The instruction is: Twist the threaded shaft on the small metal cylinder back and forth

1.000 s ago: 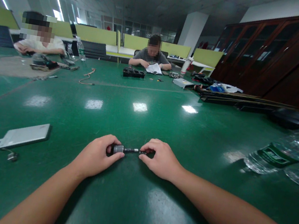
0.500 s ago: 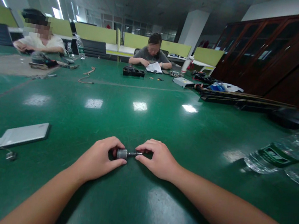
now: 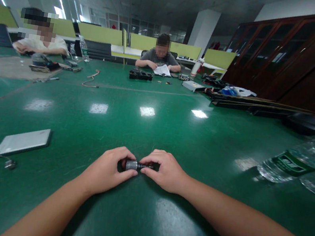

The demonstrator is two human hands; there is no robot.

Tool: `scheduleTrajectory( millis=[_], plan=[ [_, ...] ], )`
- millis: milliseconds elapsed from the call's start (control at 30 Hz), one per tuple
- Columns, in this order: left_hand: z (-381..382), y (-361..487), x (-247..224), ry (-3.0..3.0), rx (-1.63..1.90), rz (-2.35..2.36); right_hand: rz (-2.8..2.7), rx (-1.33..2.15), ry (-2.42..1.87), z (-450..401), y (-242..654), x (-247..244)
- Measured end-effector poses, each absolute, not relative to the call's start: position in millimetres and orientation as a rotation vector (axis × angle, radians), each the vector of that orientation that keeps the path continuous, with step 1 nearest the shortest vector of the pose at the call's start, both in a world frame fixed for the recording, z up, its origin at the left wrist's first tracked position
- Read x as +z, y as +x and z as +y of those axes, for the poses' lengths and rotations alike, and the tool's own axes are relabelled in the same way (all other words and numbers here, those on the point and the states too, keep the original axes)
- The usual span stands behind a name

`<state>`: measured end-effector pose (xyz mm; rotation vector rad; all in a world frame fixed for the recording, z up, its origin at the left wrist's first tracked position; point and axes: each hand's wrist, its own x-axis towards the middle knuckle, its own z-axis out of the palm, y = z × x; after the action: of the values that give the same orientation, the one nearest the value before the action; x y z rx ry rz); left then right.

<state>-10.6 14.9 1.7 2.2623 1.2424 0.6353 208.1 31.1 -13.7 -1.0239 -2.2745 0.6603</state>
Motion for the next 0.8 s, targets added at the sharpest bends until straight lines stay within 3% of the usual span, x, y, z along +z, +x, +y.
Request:
scheduleTrajectory(
  millis=[800],
  plan=[
    [11.4,-5.3,3.4,2.258,0.640,1.261,-2.329,0.642,-0.999,30.7,207.7,-12.9]
  ],
)
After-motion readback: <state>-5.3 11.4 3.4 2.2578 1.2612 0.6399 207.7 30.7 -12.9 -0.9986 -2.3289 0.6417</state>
